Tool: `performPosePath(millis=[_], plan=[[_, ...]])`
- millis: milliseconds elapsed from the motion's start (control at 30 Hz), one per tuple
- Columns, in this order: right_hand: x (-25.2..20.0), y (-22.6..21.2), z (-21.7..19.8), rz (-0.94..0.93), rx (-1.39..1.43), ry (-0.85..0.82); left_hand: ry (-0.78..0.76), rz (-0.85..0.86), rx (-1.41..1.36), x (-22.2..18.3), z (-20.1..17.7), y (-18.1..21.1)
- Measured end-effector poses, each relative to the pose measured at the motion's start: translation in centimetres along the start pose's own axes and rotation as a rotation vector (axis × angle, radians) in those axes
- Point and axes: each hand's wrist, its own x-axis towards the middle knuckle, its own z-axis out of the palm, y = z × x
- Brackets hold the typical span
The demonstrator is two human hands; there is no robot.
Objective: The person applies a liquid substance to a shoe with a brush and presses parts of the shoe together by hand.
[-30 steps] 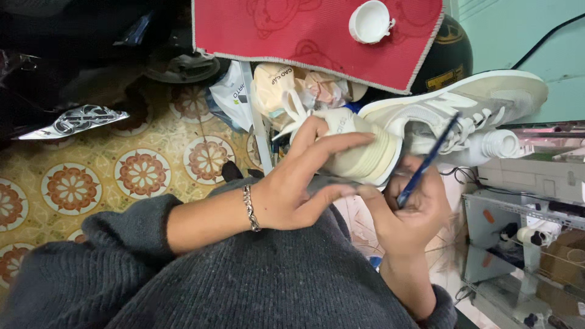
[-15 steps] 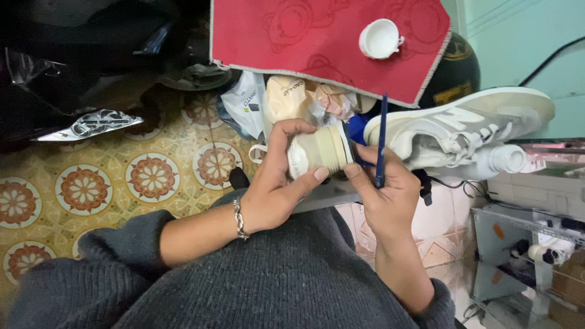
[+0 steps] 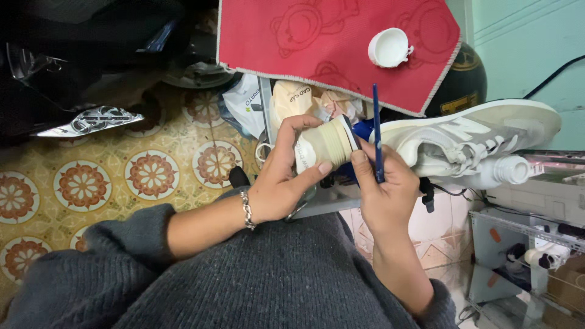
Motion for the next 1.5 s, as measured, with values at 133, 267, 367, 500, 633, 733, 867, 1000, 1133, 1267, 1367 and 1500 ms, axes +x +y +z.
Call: performPosePath(millis=[133, 267, 367, 500, 633, 733, 867, 1000, 1133, 1267, 1367, 1500], plan=[[0.0, -0.1, 0.0, -0.017, -0.042, -0.013, -0.085, -0.064, 0.036, 0.3, -2.0, 1.5], [-0.4, -0.5, 0.0, 0.018, -0.181, -0.056, 0.001, -0.490, 0.737, 1.8, -1.9, 8.9], [-0.4, -0.6, 0.0, -0.022, -0.169, -0.091, 0.051, 0.264, 0.967, 1.8, -2.1, 6.7], [-0.9, -0.3, 0.2, -0.062, -0.137, -0.108, -0.159, 0.149, 0.654, 3.1, -1.6, 4.4], [-0.9, -1.6, 0.2, 0.079, -0.101, -0.109, -0.236, 0.057, 0.361, 2.9, -2.7, 3.5], [-1.2, -1.6, 0.4, 0.224, -0.019, -0.128, -0.236, 0.029, 0.342, 2.1, -3.4, 3.6], [-1.2, -2.2, 0.6, 0.313, 0.045, -0.138, -0.070, 0.023, 0.340, 0.5, -2.9, 2.9], [-1.3, -3.8, 0.5, 0.309, 0.076, -0.093, 0.028, 0.250, 0.176, -0.6, -1.0, 3.3], [-1.6, -4.2, 0.2, 0.181, 0.069, -0.141, 0.212, 0.388, 0.068, -2.0, 0.8, 3.5], [-2.0, -3.8, 0.0, 0.172, 0.081, -0.272, 0.229, 0.018, 0.099, -3.5, 0.8, 2.9], [-2.1, -4.2, 0.0, 0.235, 0.053, -0.329, 0.145, 0.014, 0.373, -4.0, -0.4, 3.4], [-2.6, -3.2, 0.0, 0.218, 0.052, -0.358, -0.009, 0.071, 0.494, -3.3, -2.5, 4.1]])
